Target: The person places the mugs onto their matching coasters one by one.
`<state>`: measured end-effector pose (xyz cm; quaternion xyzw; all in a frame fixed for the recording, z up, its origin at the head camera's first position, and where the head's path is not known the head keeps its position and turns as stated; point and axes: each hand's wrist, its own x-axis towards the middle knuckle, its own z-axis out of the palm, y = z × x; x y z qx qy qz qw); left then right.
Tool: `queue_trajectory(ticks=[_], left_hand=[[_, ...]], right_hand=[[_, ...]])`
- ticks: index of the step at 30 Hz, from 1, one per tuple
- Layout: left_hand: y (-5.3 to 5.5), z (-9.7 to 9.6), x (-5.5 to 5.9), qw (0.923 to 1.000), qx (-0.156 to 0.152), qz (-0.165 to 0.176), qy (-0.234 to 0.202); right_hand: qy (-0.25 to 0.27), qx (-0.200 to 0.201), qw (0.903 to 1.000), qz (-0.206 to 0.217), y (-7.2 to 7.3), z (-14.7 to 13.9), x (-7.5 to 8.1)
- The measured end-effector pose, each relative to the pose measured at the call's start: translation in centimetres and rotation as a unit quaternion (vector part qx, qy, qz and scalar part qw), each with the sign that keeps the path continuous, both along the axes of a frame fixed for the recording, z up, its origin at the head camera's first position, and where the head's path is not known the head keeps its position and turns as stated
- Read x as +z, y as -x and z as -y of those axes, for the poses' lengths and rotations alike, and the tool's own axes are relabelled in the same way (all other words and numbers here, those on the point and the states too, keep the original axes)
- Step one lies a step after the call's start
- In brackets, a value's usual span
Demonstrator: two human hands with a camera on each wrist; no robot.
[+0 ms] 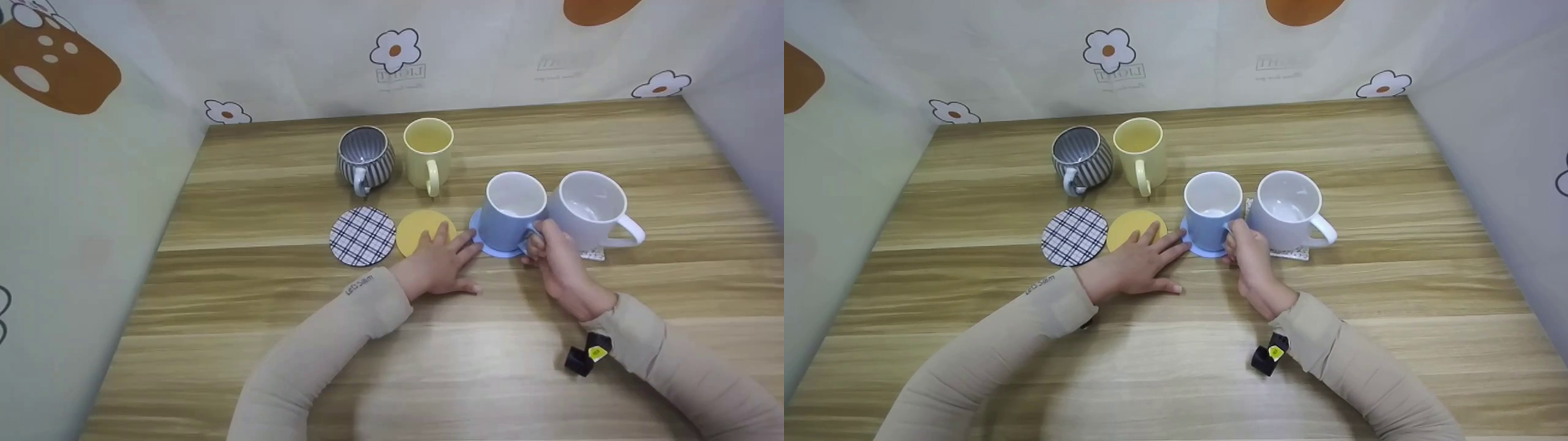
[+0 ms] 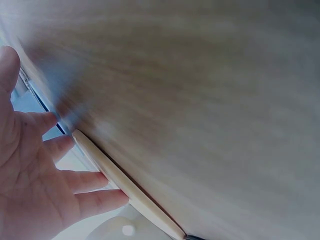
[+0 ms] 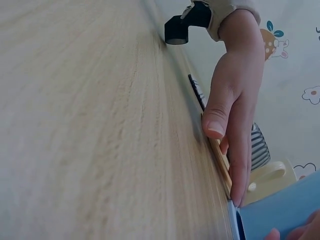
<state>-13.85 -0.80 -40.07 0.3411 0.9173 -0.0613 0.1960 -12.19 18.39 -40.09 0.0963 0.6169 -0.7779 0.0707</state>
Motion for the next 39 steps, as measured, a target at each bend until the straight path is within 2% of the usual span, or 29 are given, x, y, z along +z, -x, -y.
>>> queue_trajectory(ticks=[24,32,39], left_hand=[[0.0,0.1,0.0,1.0000,0.001,0.003,0.000],[0.0,0.0,-0.1,0.9999,-0.002,-0.008,0.007],[0.1,0.0,0.0,1.0000,-0.002,-0.004,0.007]], right_hand=[[0.005,-0.001,1.0000,-0.004,-0.3,0.0,-0.6],[-0.001,0.017,0.9998,-0.002,-0.3,-0.3,-0.5],[-0.034,0.061,0.9976,0.003,-0.4,-1.2,0.0]])
